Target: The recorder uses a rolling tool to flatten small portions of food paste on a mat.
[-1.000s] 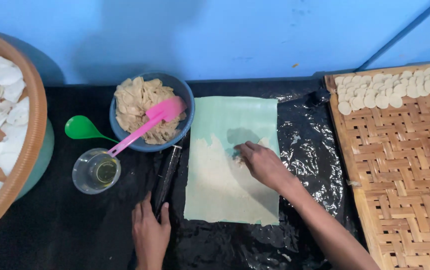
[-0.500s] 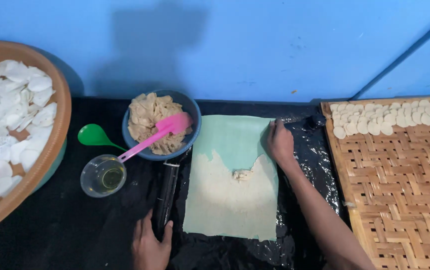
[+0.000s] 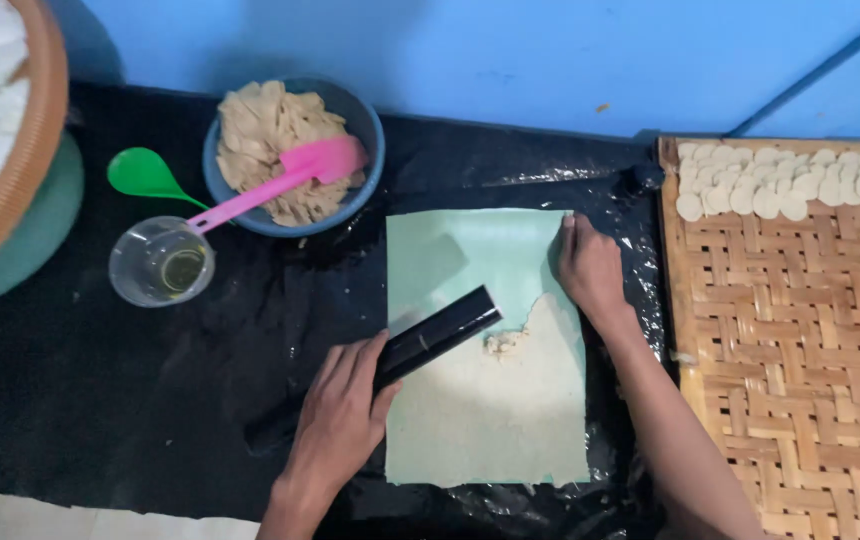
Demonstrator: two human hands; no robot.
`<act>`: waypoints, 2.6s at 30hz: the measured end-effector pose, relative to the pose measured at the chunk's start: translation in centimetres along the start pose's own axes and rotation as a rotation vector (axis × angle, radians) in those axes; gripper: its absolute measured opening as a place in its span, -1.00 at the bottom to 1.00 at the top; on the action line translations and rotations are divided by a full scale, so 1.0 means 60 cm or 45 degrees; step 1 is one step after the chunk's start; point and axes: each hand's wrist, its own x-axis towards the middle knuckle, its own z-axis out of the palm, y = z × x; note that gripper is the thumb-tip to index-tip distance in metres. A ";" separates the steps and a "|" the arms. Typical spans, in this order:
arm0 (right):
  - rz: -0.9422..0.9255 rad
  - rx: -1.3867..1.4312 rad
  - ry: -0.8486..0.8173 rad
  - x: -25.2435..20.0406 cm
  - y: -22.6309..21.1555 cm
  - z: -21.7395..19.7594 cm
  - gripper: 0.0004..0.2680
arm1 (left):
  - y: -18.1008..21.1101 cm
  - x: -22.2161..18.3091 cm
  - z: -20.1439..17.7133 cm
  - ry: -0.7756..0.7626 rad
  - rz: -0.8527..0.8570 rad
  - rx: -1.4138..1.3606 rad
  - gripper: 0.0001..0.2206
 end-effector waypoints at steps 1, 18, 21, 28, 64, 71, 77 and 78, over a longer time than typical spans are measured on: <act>0.009 -0.008 -0.003 -0.006 -0.004 -0.024 -0.75 | 0.010 0.014 0.012 -0.010 0.002 -0.007 -0.47; -0.519 -0.160 -0.274 -0.172 -0.073 -0.120 -0.56 | 0.082 0.053 0.177 0.108 0.437 0.310 -0.50; -0.549 -0.194 -0.280 -0.173 -0.072 -0.112 -0.53 | 0.073 0.046 0.200 0.064 0.315 0.353 -0.48; -0.500 -0.175 -0.352 -0.166 -0.061 -0.091 -0.51 | 0.074 0.066 0.209 -0.040 0.204 0.426 -0.39; -0.340 0.078 0.094 -0.057 -0.103 -0.117 -0.73 | 0.043 0.108 0.113 -0.065 0.596 0.527 -0.56; -0.464 -0.050 -0.205 -0.199 -0.085 -0.148 -0.64 | 0.068 0.015 0.149 -0.045 0.506 0.380 -0.58; -0.474 -0.247 -0.373 -0.224 -0.066 -0.115 -0.56 | 0.059 -0.004 0.203 -0.015 0.281 0.359 -0.46; -0.475 -0.280 -0.409 -0.218 -0.064 -0.111 -0.55 | 0.060 0.001 0.208 0.005 0.240 0.420 -0.40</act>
